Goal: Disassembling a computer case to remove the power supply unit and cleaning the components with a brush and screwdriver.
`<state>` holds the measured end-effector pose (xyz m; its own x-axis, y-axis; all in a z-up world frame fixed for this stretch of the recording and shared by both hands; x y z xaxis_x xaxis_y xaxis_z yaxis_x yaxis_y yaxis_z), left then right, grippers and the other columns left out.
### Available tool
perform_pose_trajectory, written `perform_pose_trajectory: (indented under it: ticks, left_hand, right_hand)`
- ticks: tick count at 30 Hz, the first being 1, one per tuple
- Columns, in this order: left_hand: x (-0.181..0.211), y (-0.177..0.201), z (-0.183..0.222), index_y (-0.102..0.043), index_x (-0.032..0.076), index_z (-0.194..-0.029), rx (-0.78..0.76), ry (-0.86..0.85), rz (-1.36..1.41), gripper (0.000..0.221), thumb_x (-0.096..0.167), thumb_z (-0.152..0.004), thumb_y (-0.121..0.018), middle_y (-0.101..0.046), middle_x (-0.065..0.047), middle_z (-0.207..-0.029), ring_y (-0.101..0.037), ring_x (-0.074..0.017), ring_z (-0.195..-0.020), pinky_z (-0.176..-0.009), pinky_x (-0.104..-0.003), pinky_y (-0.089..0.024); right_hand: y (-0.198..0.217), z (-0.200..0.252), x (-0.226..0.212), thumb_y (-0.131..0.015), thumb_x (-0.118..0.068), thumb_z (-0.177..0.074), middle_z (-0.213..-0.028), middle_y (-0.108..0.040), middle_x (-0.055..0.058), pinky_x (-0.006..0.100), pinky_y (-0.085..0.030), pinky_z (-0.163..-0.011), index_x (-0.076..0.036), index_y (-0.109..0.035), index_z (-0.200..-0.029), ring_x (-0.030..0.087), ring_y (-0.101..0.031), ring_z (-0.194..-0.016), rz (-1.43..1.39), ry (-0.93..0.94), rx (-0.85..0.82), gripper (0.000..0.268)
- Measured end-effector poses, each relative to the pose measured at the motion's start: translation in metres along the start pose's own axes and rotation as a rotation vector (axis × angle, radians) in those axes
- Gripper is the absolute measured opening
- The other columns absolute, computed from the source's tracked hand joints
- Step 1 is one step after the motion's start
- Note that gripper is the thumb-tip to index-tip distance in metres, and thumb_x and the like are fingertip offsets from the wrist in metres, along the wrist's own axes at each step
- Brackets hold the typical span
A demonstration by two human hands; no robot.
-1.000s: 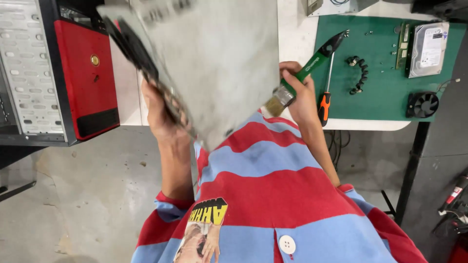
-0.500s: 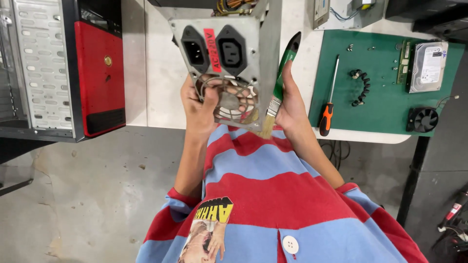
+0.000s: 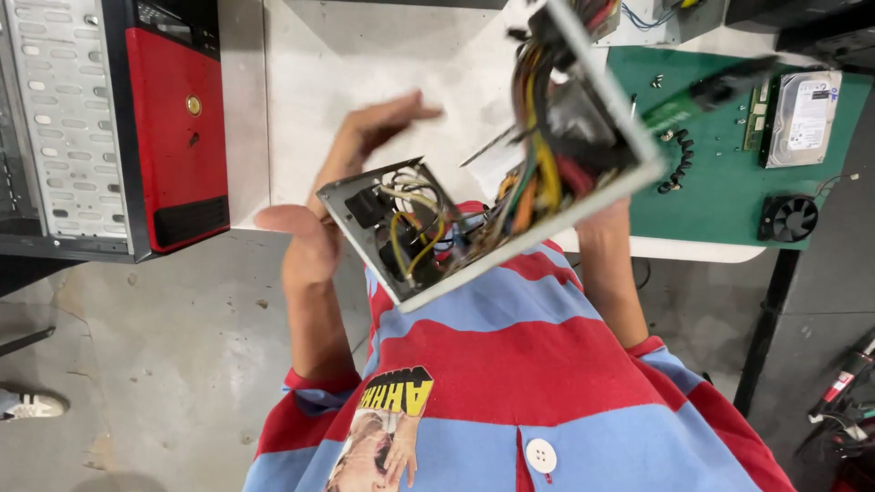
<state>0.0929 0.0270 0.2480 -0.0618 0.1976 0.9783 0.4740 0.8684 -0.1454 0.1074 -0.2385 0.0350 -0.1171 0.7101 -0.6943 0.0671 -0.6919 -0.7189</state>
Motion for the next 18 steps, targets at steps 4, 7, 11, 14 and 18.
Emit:
perform_pose_trajectory:
  ticks: [4, 7, 11, 14, 18]
  left_hand:
    - [0.029, 0.002, 0.000, -0.036, 0.003, -0.159, -0.044, 0.005, -0.485, 0.108, 0.087, -0.100, 0.000, -0.037, -0.015, -0.166, -0.023, -0.0385, -0.166, -0.140, -0.064, -0.007]
    - [-0.004, -0.012, 0.001, -0.031, -0.011, -0.150, -0.085, 0.124, -0.319, 0.062, 0.005, -0.092, -0.020, -0.043, -0.025, -0.157, -0.043, -0.0360, -0.149, -0.126, -0.045, -0.034]
    - [-0.079, 0.011, -0.001, -0.043, 0.004, -0.145, 0.328, 0.215, -0.041, 0.062, 0.052, -0.110, -0.025, -0.054, -0.011, -0.146, -0.049, -0.0189, -0.139, -0.119, -0.035, -0.039]
    - [-0.120, 0.026, 0.007, -0.035, -0.006, -0.156, 0.534, 0.423, -0.119, 0.082, 0.060, -0.109, -0.029, -0.032, -0.028, -0.163, -0.025, -0.0371, -0.155, -0.130, -0.049, -0.012]
    - [-0.177, 0.039, 0.023, -0.041, -0.008, -0.153, 0.718, 0.536, -0.029, 0.087, 0.064, -0.104, -0.041, -0.033, -0.032, -0.161, -0.025, -0.0413, -0.153, -0.130, -0.049, -0.014]
  right_hand:
    - [-0.028, -0.008, -0.063, -0.070, -0.036, -0.095, -0.147, -0.057, 0.015, 0.038, -0.048, -0.110, -0.004, -0.052, -0.150, 0.026, -0.059, -0.131, 0.769, 0.314, -0.297, 0.066]
    - [-0.104, -0.006, -0.079, -0.071, -0.039, -0.094, -0.145, -0.061, 0.018, 0.034, -0.050, -0.115, 0.002, -0.057, -0.141, 0.027, -0.061, -0.134, 0.962, 0.154, -0.224, 0.064]
    - [-0.122, -0.008, -0.054, -0.066, -0.029, -0.105, -0.140, -0.065, 0.021, 0.037, -0.057, -0.101, 0.003, -0.057, -0.143, 0.029, -0.069, -0.117, 1.160, 0.320, -0.387, 0.051]
    - [-0.099, -0.003, -0.034, -0.078, -0.015, -0.096, -0.142, -0.063, 0.021, 0.042, -0.051, -0.105, -0.004, -0.063, -0.143, 0.033, -0.066, -0.123, 1.132, 0.331, -0.266, 0.050]
    - [-0.090, 0.010, -0.010, -0.073, 0.000, -0.099, -0.151, -0.051, 0.028, 0.049, -0.049, -0.106, -0.008, -0.061, -0.147, 0.045, -0.058, -0.131, 1.302, 0.341, -0.280, 0.051]
Point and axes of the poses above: each hand's wrist, its own z-axis away from the middle knuckle, its own y-axis out of the back of the hand, x = y × z, the point moved 10 cm from there along -z, towards the middle knuckle
